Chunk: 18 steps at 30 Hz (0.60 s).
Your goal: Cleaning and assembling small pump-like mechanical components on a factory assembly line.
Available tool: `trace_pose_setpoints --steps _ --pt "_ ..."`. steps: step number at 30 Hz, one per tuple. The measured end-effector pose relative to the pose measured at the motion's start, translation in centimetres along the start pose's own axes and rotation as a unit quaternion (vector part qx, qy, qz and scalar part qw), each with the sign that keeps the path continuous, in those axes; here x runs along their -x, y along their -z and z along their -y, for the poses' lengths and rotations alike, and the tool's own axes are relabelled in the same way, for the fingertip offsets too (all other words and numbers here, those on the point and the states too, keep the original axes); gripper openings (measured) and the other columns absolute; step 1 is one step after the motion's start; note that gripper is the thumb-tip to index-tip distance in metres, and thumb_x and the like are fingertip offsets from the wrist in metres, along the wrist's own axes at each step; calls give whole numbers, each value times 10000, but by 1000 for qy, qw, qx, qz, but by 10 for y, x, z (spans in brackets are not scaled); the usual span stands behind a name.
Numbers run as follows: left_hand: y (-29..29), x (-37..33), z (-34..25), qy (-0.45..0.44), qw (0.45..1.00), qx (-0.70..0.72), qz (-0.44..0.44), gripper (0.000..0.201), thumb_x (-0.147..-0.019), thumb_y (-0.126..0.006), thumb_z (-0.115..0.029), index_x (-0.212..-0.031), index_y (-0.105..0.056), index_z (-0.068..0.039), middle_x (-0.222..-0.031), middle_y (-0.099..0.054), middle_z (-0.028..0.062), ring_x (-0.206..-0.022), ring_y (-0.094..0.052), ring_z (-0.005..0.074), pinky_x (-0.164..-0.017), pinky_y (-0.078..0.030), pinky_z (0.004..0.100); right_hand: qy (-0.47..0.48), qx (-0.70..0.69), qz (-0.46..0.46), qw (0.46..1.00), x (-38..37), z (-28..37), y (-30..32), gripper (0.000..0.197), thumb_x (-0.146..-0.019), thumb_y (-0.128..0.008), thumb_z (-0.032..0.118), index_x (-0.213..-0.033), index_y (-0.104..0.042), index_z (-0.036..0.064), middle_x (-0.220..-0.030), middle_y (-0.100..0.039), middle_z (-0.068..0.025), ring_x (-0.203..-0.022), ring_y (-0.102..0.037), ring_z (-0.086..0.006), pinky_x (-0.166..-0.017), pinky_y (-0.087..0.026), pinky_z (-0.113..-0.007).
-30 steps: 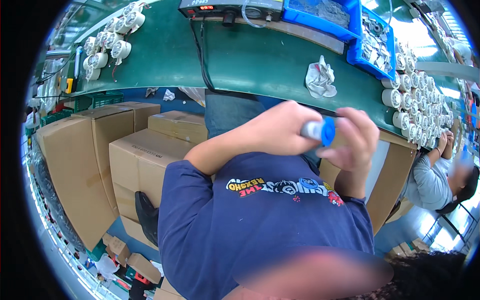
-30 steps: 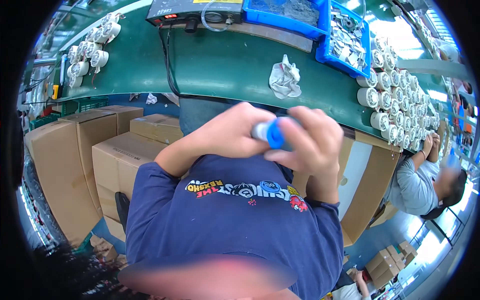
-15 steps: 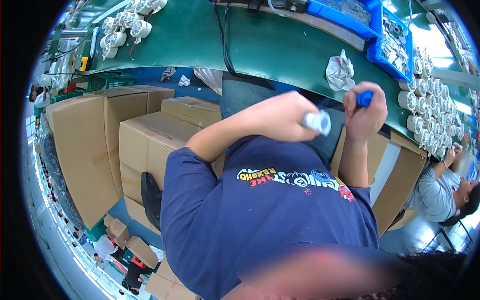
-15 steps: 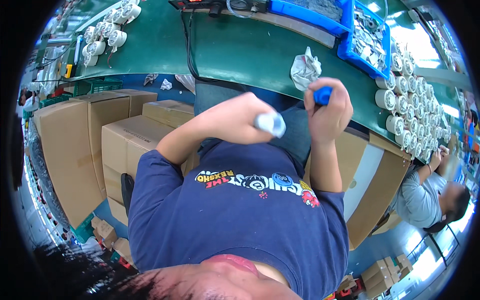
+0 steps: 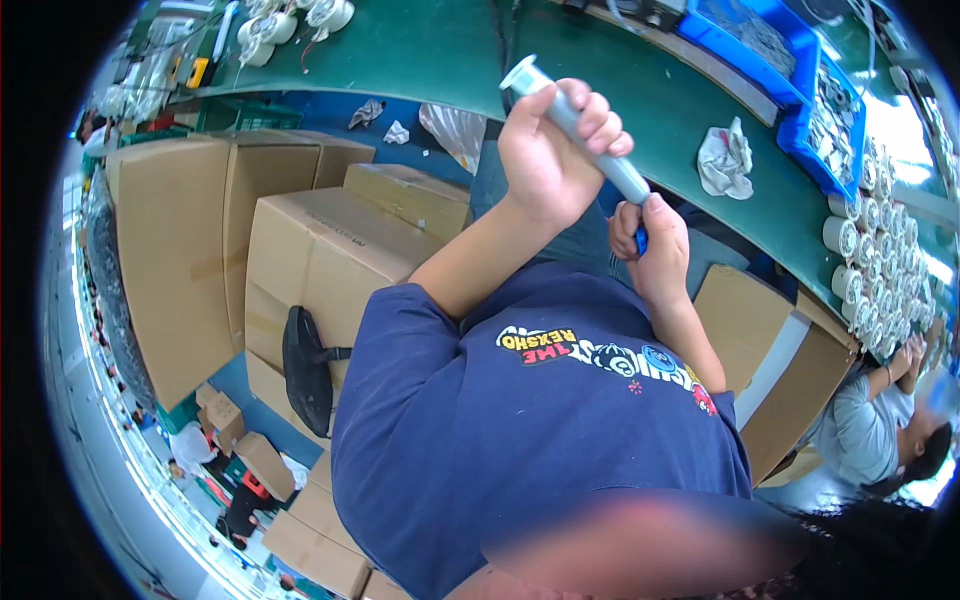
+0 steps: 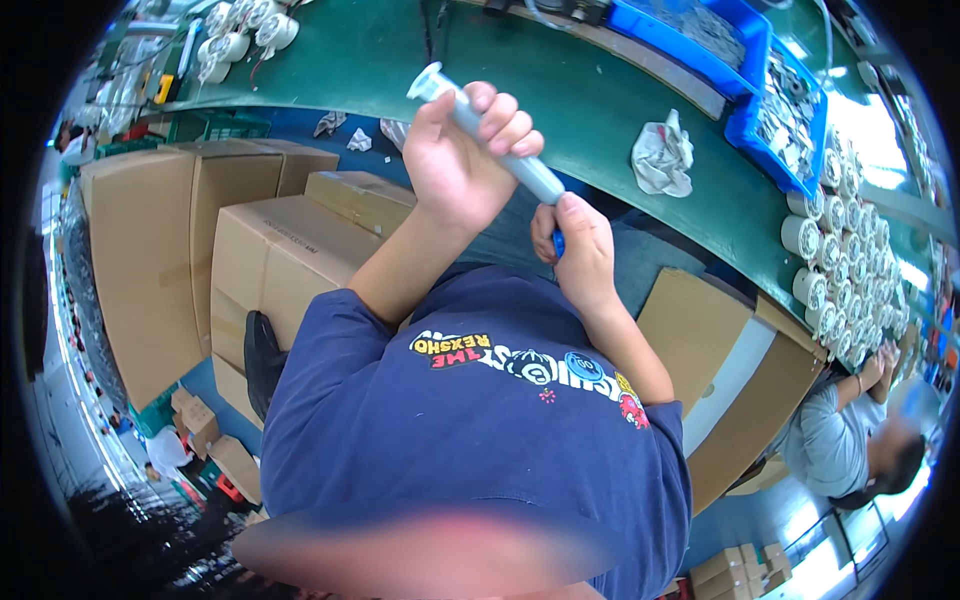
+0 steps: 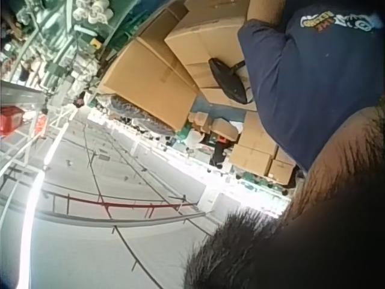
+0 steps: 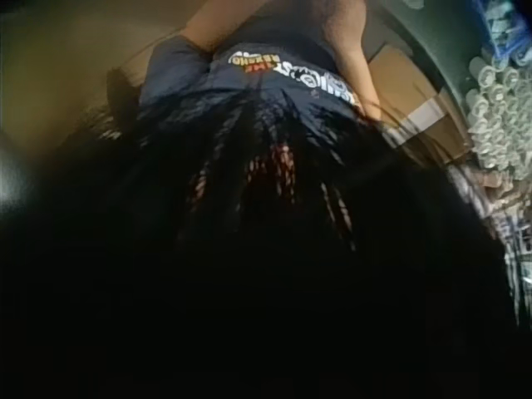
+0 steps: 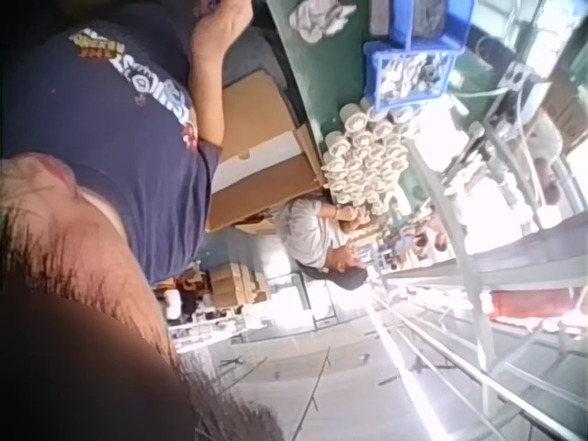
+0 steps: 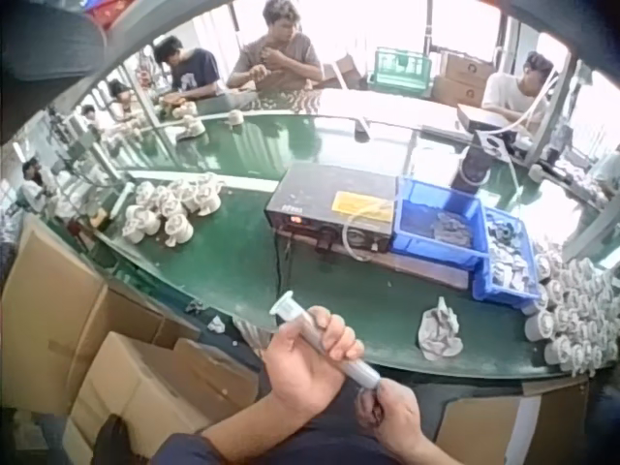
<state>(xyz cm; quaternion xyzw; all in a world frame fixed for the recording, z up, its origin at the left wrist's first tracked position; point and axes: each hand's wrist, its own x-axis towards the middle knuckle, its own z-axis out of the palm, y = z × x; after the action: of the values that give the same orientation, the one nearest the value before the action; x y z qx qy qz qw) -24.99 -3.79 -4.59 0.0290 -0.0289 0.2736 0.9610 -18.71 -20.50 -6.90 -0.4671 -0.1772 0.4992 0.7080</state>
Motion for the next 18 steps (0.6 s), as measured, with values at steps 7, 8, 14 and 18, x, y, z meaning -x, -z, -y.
trace_pose_setpoints --steps 7,8,14,18 --pt "16 42 -15 -73 965 -254 10 365 -983 -616 30 -1324 -525 -62 -1291 -646 206 -1190 -659 361 -1047 -534 476 7 70 12 997 -4 9 3 467 -1141 -368 380 -756 -461 133 -644 -427 -19 -560 -349 -116 -518 -272 -264" --pt "23 46 -14 -76 961 -266 8 375 -979 -650 11 -1324 -523 -62 -1265 -654 198 -1160 -671 356 -1012 -551 457 46 180 -7 983 -2 10 3 463 -1140 -371 374 -777 -492 112 -659 -454 -29 -562 -378 -133 -524 -294 -280" --pt "42 80 -47 -169 968 -174 -65 396 -961 -723 -27 -1305 -530 -67 -1210 -671 173 -1091 -698 335 -947 -581 423 173 590 115 780 -34 26 -50 454 -1136 -375 352 -845 -554 53 -700 -514 -52 -587 -444 -180 -564 -357 -326" --pt "39 109 -69 -224 960 -128 -109 321 -970 -709 -22 -1252 -557 -52 -1169 -675 154 -1070 -697 298 -931 -589 409 271 694 207 634 -53 21 -84 451 -1134 -370 346 -842 -541 48 -690 -493 -47 -592 -448 -183 -567 -361 -348"
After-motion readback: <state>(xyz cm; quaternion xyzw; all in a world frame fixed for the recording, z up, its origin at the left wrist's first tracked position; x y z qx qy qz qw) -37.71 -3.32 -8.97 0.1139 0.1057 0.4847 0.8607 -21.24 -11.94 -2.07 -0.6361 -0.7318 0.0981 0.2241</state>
